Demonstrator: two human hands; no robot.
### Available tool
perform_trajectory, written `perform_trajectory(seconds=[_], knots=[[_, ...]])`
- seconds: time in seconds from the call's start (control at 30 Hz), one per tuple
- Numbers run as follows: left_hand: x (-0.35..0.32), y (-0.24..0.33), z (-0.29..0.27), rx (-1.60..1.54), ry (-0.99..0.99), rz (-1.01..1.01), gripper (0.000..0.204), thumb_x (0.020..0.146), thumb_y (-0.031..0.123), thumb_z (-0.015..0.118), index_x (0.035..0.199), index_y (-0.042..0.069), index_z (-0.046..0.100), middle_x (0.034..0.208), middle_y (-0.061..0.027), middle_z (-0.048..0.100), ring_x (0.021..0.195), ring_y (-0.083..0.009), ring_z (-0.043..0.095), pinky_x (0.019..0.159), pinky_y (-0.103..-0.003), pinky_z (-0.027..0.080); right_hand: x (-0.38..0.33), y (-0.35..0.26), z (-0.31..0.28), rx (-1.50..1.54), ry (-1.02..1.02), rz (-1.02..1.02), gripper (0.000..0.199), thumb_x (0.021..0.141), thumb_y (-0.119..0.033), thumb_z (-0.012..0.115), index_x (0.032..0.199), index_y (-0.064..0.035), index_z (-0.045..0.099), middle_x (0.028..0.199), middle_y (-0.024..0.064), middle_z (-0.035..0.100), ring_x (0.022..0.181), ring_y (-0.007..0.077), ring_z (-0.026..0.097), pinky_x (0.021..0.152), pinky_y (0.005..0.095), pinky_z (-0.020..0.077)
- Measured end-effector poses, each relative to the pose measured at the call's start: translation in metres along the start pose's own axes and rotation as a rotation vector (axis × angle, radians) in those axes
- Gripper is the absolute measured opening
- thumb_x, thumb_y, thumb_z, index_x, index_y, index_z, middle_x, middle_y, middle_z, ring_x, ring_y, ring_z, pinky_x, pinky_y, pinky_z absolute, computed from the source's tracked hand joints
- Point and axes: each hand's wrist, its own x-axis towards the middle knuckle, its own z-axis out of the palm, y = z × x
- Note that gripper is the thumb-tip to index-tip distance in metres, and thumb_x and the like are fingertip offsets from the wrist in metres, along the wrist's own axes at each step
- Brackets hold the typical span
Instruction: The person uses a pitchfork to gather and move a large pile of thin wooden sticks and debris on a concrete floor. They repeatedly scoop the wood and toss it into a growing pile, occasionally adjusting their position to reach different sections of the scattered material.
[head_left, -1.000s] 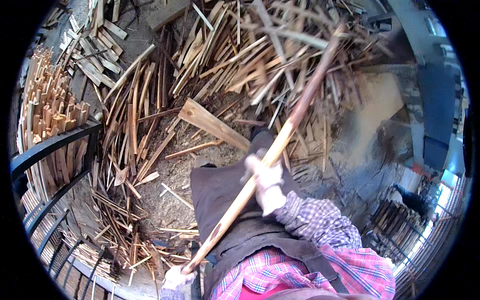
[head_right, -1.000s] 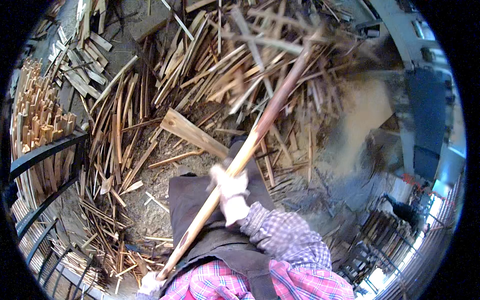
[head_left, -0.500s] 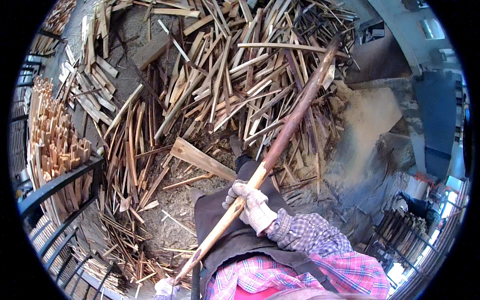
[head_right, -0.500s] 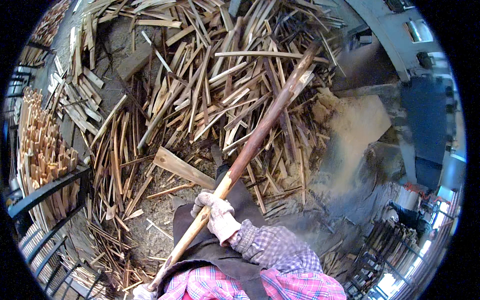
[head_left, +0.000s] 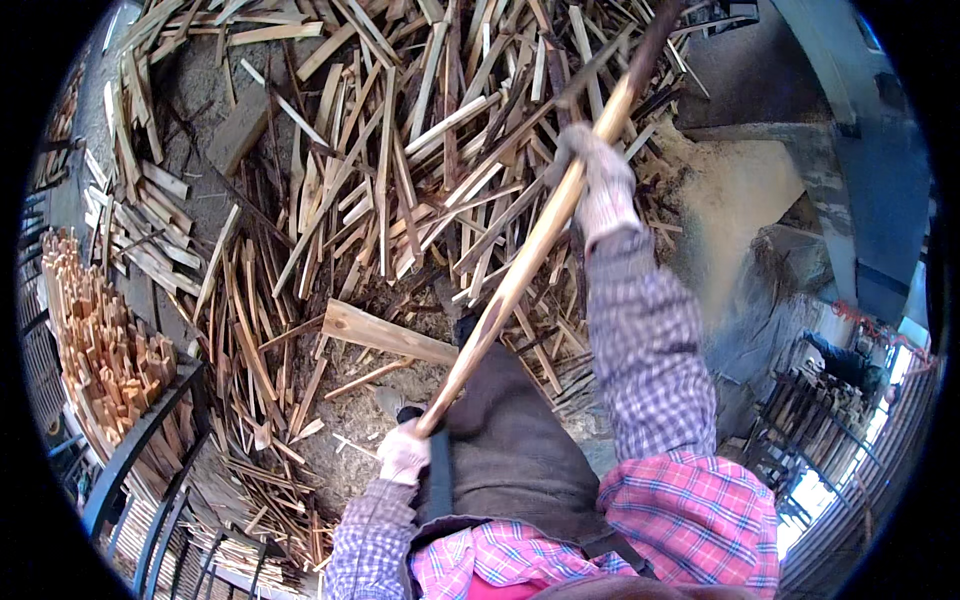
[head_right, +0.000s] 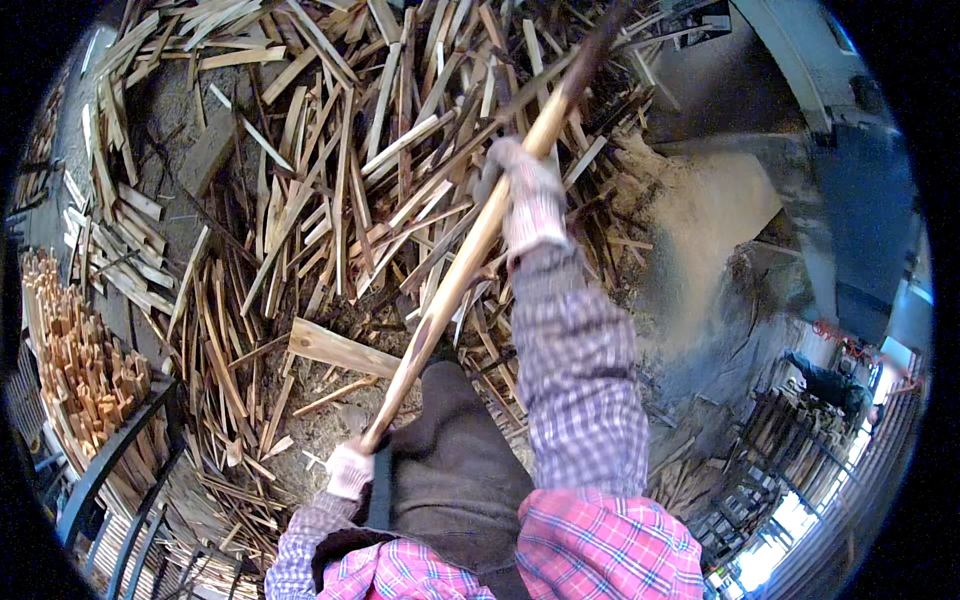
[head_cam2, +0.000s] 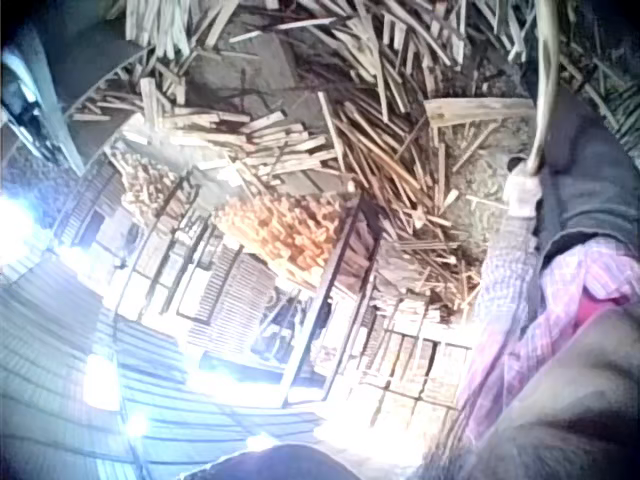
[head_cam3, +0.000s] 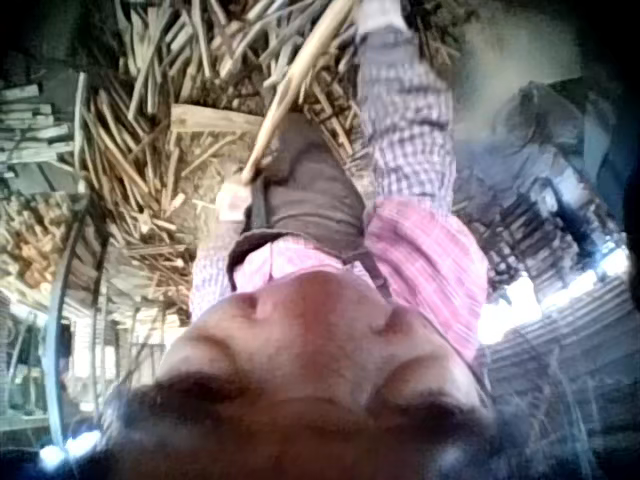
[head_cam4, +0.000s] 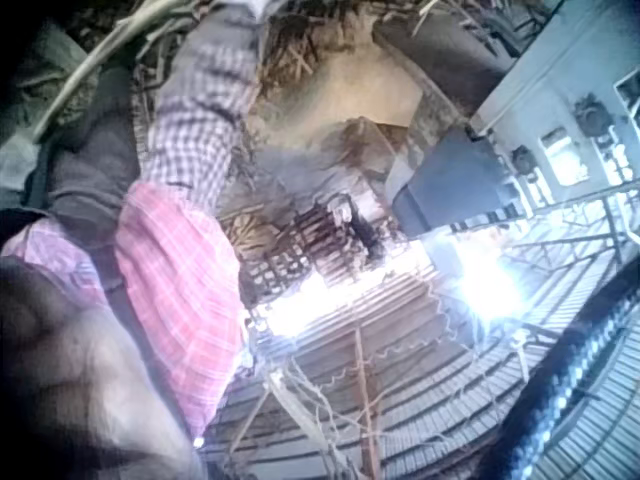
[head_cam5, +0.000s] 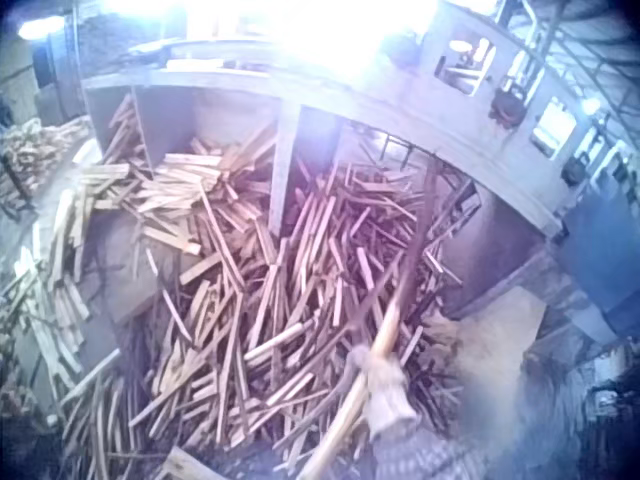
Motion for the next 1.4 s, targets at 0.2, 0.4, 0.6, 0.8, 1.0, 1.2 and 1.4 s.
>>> perform_trajectory(seconds=[0.2, 0.4, 0.6, 0.8, 1.0, 1.2, 1.4], knots=[[0.133, 0.203, -0.115, -1.104, -0.800, 0.114, 0.033, 0.083, 0.031, 0.058, 0.096, 0.002, 0.061, 0.057, -0.0002, 0.050, 0.048, -0.0133, 0.052, 0.043, -0.029, 0.042, 0.088, -0.004, -0.004, -0.388, 0.089, 0.041, 0.017, 0.077, -0.018, 0.067, 0.078, -0.0031, 0.059, 0.059, 0.0044, 0.056, 0.043, 0.0131, 0.050, 0.039, 0.0261, 0.0459], [0.171, 0.220, -0.076, -2.269, -1.596, -0.050, 0.021, 0.094, 0.025, 0.044, 0.100, 0.005, 0.048, 0.054, 0.0043, 0.044, 0.037, -0.0097, 0.034, 0.037, -0.027, 0.030, 0.130, 0.044, -0.034, -0.501, -0.204, -0.080, 0.020, 0.080, -0.021, 0.056, 0.077, -0.0018, 0.060, 0.062, 0.0092, 0.059, 0.047, 0.0225, 0.053, 0.052, 0.0352, 0.0479], [0.081, 0.159, -0.071, -2.126, -1.310, -0.254, 0.026, 0.091, 0.029, 0.051, 0.105, 0.006, 0.048, 0.056, 0.0021, 0.043, 0.039, -0.0131, 0.037, 0.036, -0.028, 0.031, 0.000, 0.056, -0.020, -0.306, -0.096, 0.223, 0.020, 0.077, -0.020, 0.060, 0.074, -0.0005, 0.058, 0.056, 0.0066, 0.052, 0.045, 0.0206, 0.052, 0.045, 0.0317, 0.0468], [-0.018, 0.094, -0.131, -2.101, -1.230, -0.371, 0.026, 0.091, 0.023, 0.049, 0.111, 0.006, 0.050, 0.059, 0.0043, 0.042, 0.040, -0.0101, 0.034, 0.036, -0.026, 0.029, -0.131, 0.064, 0.006, 0.012, -0.143, 0.235, 0.022, 0.080, -0.022, 0.059, 0.072, -0.0017, 0.055, 0.055, 0.0051, 0.051, 0.040, 0.0188, 0.051, 0.039, 0.0336, 0.0471], [-0.066, 0.070, -0.156, -1.738, -1.065, -0.482, 0.024, 0.081, 0.020, 0.061, 0.099, 0.006, 0.053, 0.058, 0.0009, 0.043, 0.040, -0.0108, 0.038, 0.035, -0.027, 0.030, -0.185, 0.086, 0.015, 0.102, -0.038, 0.340, 0.023, 0.081, -0.024, 0.064, 0.080, -0.0023, 0.058, 0.061, 0.0056, 0.055, 0.046, 0.0159, 0.053, 0.036, 0.0297, 0.0462], [0.024, 0.121, -0.114, -1.978, -1.215, -0.404, 0.020, 0.088, 0.027, 0.053, 0.096, 0.009, 0.052, 0.056, 0.0030, 0.045, 0.037, -0.0126, 0.038, 0.032, -0.027, 0.029, -0.082, 0.069, -0.003, 0.020, -0.101, 0.217, 0.017, 0.078, -0.020, 0.063, 0.076, -0.0031, 0.058, 0.058, 0.0044, 0.053, 0.044, 0.0178, 0.051, 0.039, 0.0309, 0.0469], [0.018, 0.088, -0.079, -2.121, -1.257, -0.243, 0.019, 0.090, 0.024, 0.052, 0.099, 0.007, 0.054, 0.059, 0.0015, 0.050, 0.040, -0.0090, 0.042, 0.037, -0.026, 0.034, -0.093, 0.101, 0.000, -0.222, -0.221, 0.207, 0.021, 0.084, -0.025, 0.054, 0.072, -0.0081, 0.052, 0.056, 0.0005, 0.050, 0.043, 0.0164, 0.050, 0.044, 0.0316, 0.0468]])
